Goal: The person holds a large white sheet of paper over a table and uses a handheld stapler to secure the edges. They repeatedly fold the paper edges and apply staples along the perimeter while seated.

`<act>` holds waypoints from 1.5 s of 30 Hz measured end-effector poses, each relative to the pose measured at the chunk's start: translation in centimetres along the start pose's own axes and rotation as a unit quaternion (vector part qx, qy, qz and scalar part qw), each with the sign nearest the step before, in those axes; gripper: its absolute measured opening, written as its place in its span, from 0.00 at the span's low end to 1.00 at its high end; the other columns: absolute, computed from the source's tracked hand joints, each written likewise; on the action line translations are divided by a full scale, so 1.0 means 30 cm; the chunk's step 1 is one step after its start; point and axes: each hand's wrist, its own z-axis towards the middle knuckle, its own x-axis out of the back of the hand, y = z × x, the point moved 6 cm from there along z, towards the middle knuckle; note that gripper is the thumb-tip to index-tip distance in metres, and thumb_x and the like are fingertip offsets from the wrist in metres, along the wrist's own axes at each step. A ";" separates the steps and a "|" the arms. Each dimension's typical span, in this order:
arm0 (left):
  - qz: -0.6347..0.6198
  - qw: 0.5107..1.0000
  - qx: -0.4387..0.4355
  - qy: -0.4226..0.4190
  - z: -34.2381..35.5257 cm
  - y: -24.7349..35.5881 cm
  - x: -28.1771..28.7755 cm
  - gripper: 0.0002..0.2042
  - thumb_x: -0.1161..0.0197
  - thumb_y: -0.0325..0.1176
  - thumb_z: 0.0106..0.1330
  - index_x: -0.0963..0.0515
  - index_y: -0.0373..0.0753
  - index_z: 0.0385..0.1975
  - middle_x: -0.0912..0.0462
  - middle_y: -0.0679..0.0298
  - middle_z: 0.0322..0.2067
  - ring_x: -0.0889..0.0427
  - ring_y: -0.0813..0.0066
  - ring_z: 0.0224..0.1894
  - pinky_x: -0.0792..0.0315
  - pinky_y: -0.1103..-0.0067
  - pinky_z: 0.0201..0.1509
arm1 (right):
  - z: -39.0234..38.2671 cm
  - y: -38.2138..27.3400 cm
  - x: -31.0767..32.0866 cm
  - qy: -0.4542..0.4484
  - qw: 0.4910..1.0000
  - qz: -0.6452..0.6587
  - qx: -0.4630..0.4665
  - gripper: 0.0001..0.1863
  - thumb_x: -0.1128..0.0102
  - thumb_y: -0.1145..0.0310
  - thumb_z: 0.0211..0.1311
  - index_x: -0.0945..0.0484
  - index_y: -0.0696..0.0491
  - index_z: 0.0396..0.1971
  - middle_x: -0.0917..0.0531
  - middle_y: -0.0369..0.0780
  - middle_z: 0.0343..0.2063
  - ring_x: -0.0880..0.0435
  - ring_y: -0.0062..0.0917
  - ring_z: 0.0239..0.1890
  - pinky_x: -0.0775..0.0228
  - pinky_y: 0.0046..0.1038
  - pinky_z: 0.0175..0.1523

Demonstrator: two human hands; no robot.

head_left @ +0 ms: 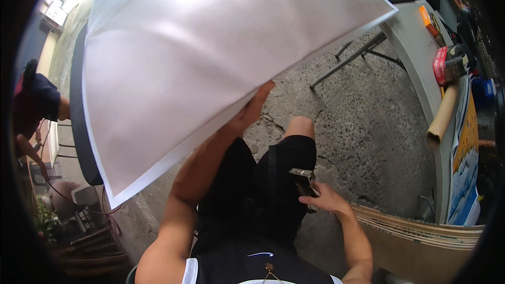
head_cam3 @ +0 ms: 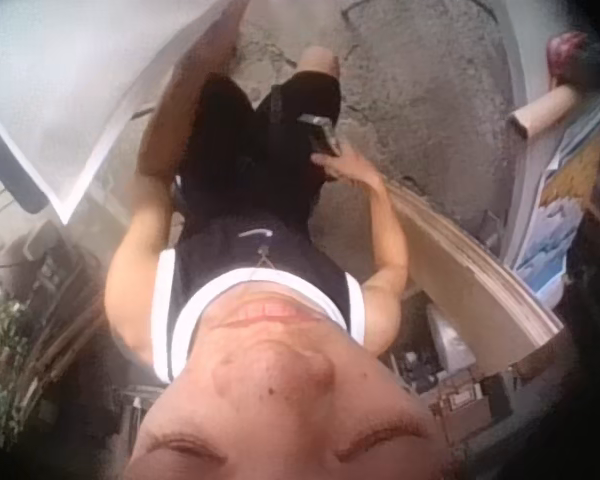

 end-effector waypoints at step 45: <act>0.126 0.982 -0.138 -0.001 -0.005 0.012 0.023 0.05 0.39 0.26 0.53 0.21 0.36 0.29 0.20 0.69 0.25 0.22 0.80 0.24 0.29 0.84 0.28 | 0.087 -0.774 0.110 0.266 0.842 0.023 0.469 0.23 0.27 0.63 0.35 0.30 0.59 0.27 0.24 0.41 0.15 0.21 0.31 0.17 0.32 0.27 0.23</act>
